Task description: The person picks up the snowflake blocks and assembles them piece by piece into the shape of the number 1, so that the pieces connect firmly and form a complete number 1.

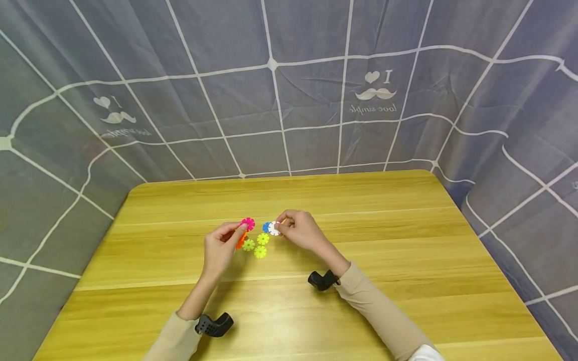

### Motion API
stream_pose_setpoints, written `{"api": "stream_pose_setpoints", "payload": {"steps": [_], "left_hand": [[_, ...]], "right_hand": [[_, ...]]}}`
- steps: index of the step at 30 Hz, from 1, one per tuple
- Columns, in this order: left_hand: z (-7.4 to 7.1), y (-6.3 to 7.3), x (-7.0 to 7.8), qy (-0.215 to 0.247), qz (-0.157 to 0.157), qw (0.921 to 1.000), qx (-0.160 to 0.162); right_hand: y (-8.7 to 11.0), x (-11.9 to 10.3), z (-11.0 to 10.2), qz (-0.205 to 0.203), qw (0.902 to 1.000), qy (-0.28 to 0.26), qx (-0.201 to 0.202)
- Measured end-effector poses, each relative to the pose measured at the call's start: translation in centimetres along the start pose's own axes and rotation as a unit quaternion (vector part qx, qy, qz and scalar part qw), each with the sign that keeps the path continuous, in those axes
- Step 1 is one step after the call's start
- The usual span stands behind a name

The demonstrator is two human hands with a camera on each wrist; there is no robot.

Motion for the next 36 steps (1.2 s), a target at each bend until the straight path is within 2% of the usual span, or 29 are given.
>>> {"api": "stream_pose_setpoints", "payload": {"steps": [5, 9, 16, 25, 32, 36], "left_hand": [[0.1, 0.1, -0.1, -0.009, -0.003, 0.9999, -0.013], [0.2, 0.2, -0.1, -0.019, 0.007, 0.9997, -0.016], [0.5, 0.5, -0.2, -0.049, 0.060, 0.9965, -0.031], [1.0, 0.6, 0.0, -0.068, 0.114, 0.9904, -0.038], [0.7, -0.1, -2.7, -0.099, 0.158, 0.9819, -0.035], [0.6, -0.2, -3.0, -0.096, 0.182, 0.9777, -0.040]], "right_hand": [[0.1, -0.6, -0.6, 0.004, 0.9996, -0.016, 0.025], [0.1, -0.9, -0.8, 0.006, 0.9991, -0.030, 0.030], [0.0, -1.4, -0.9, -0.003, 0.9972, -0.053, 0.052], [-0.1, -2.2, -1.2, 0.018, 0.9941, -0.094, 0.050], [0.0, -2.6, -1.4, 0.013, 0.9933, -0.103, 0.051], [0.1, -2.9, -1.4, 0.010, 0.9931, -0.105, 0.049]]}}
Point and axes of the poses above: each hand's wrist, its own y-axis away from the middle knuckle, its own z-axis out of the palm, x = y × z, the point moved 2 cm from there along -y, towards the middle knuckle, and after that the axes turned 15 degrees about y, right-handed, at the moved point
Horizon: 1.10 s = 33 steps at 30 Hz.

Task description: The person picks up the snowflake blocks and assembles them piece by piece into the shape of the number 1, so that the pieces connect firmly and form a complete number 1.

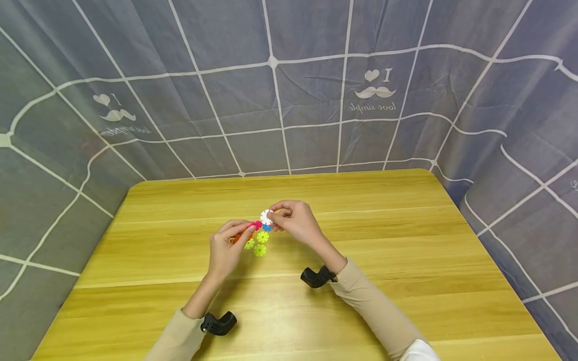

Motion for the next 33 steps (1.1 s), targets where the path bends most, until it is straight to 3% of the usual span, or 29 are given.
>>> {"api": "stream_pose_setpoints", "payload": {"steps": [14, 26, 33], "left_hand": [[0.1, -0.3, 0.4, -0.051, 0.071, 0.9959, -0.022], [0.6, -0.2, 0.2, -0.026, 0.136, 0.9903, 0.000], [0.6, -0.1, 0.2, -0.005, 0.146, 0.9891, 0.012]], "right_hand": [[0.3, -0.4, 0.3, -0.011, 0.9999, -0.007, -0.001], [0.4, -1.1, 0.3, 0.014, 0.9990, -0.041, -0.007], [0.7, -1.0, 0.7, 0.015, 0.9977, -0.066, -0.009]]}}
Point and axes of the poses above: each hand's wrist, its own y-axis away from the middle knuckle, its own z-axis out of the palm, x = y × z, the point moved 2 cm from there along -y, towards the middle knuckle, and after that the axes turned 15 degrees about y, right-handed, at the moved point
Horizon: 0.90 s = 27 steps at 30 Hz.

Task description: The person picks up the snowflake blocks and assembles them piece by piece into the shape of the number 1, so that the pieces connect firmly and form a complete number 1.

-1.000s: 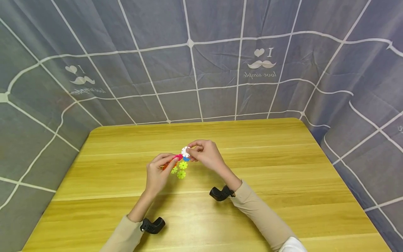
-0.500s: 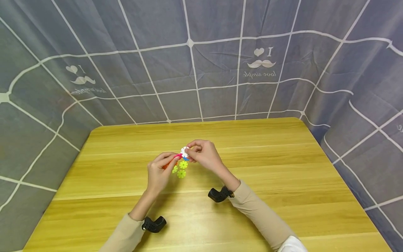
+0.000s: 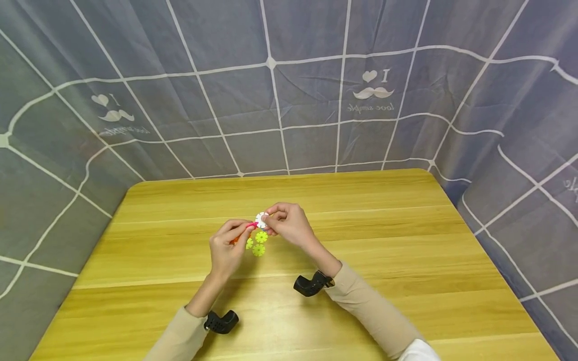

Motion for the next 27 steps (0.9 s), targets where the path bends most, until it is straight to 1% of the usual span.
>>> {"api": "stream_pose_setpoints", "payload": {"steps": [7, 11, 15, 19, 21, 24, 27], "left_hand": [[-0.1, -0.1, 0.2, -0.006, 0.009, 0.9999, -0.009], [-0.2, 0.1, 0.2, -0.015, 0.006, 0.9998, -0.009], [-0.4, 0.1, 0.1, -0.024, -0.015, 0.9995, -0.011], [-0.6, 0.0, 0.1, -0.025, -0.048, 0.9985, -0.007], [-0.6, -0.2, 0.7, -0.023, -0.061, 0.9978, -0.008], [-0.7, -0.7, 2.0, -0.023, -0.078, 0.9965, -0.017], [-0.8, -0.8, 2.0, -0.025, -0.092, 0.9952, -0.021]], "right_hand": [[0.2, -0.2, 0.1, -0.003, 0.9999, 0.013, 0.002], [0.3, -0.1, 0.1, 0.000, 0.9999, 0.011, -0.009], [0.3, 0.1, 0.2, 0.010, 0.9997, -0.004, -0.022], [0.1, 0.4, 0.2, 0.019, 0.9990, -0.012, -0.039], [-0.1, 0.5, 0.3, 0.025, 0.9986, -0.010, -0.046], [-0.2, 0.6, 0.2, 0.031, 0.9978, -0.017, -0.056], [-0.3, 0.5, 0.1, 0.031, 0.9970, -0.022, -0.068]]}}
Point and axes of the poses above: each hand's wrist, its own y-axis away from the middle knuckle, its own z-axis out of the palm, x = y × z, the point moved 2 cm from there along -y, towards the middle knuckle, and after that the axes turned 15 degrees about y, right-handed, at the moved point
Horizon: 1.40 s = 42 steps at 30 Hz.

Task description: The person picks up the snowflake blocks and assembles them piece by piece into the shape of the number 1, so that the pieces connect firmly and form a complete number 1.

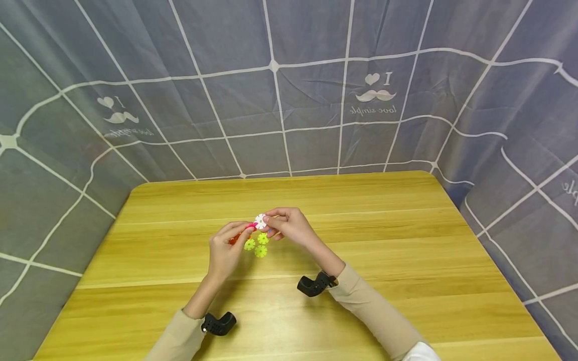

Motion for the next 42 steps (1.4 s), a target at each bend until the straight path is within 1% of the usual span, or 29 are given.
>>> {"api": "stream_pose_setpoints", "payload": {"steps": [2, 5, 10, 15, 22, 28, 32, 35, 42], "left_hand": [[-0.1, 0.2, -0.8, -0.001, -0.005, 1.0000, 0.000], [-0.3, 0.5, -2.0, -0.002, -0.002, 1.0000, -0.001], [-0.7, 0.8, -2.6, 0.005, 0.002, 0.9999, -0.011], [-0.8, 0.8, -2.8, 0.002, -0.005, 0.9997, -0.024], [-0.7, 0.6, -2.9, -0.027, -0.043, 0.9975, -0.048], [-0.7, 0.5, -3.0, -0.036, -0.054, 0.9964, -0.054], [-0.7, 0.4, -2.9, -0.045, -0.055, 0.9960, -0.054], [-0.7, 0.5, -3.0, -0.051, -0.049, 0.9960, -0.054], [-0.7, 0.6, -3.1, -0.063, -0.035, 0.9960, -0.053]], "right_hand": [[0.0, 0.1, 0.0, 0.002, 1.0000, 0.004, -0.004], [-0.1, 0.3, -0.2, 0.007, 0.9998, 0.017, -0.002], [-0.2, 0.6, -0.5, 0.019, 0.9993, 0.033, 0.003], [-0.3, 0.6, -0.4, 0.029, 0.9988, 0.040, -0.004], [-0.5, 0.9, 0.0, 0.029, 0.9990, 0.033, 0.004], [-0.8, 1.2, 0.4, 0.029, 0.9991, 0.029, 0.005], [-0.9, 1.2, 0.6, 0.026, 0.9993, 0.028, 0.003], [-1.0, 1.4, 0.7, 0.029, 0.9992, 0.027, 0.003], [-1.1, 1.7, 0.9, 0.045, 0.9988, 0.020, 0.000]]}}
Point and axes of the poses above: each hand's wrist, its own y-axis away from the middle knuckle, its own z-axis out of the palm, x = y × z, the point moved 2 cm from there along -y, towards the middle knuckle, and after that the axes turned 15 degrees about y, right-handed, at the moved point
